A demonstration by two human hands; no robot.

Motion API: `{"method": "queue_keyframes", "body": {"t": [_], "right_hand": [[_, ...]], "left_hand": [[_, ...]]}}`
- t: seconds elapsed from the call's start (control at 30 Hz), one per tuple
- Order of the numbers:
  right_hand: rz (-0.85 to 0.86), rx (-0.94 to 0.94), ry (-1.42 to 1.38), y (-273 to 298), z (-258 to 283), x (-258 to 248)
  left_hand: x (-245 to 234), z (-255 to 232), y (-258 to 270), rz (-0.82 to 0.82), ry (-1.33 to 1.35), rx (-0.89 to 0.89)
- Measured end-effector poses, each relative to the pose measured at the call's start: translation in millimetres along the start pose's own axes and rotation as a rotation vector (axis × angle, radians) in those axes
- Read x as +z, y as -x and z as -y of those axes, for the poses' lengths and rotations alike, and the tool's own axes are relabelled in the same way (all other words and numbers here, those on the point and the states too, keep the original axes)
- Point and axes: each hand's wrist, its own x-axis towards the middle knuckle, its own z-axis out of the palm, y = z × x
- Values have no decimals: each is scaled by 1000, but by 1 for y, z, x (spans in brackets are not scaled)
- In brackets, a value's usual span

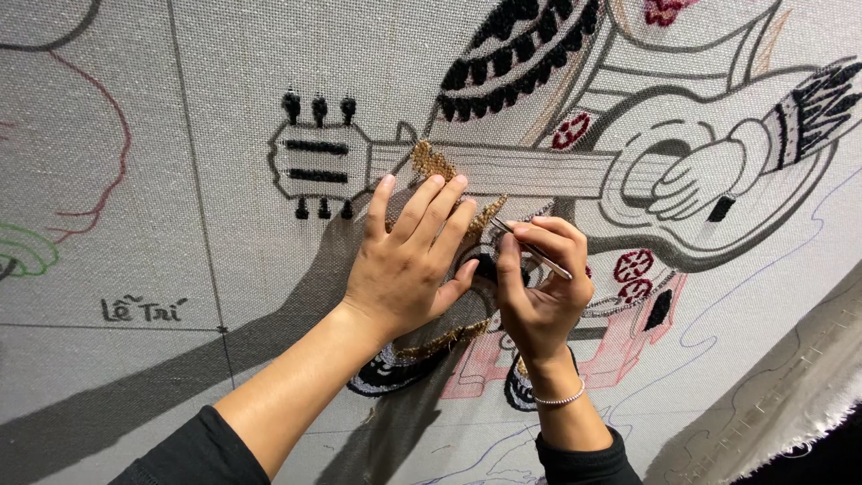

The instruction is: The person uses tweezers and scissors to trim and refine threads on a large tufted rug or embroidery piece.

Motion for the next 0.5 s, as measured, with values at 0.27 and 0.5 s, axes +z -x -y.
{"method": "queue_keyframes", "body": {"t": [0.27, 0.5], "right_hand": [[17, -14, 65, -2, -1, 3], [14, 38, 138, -7, 4, 7]], "left_hand": [[0, 0, 1, -3, 1, 0], [0, 0, 0, 10, -1, 1]]}}
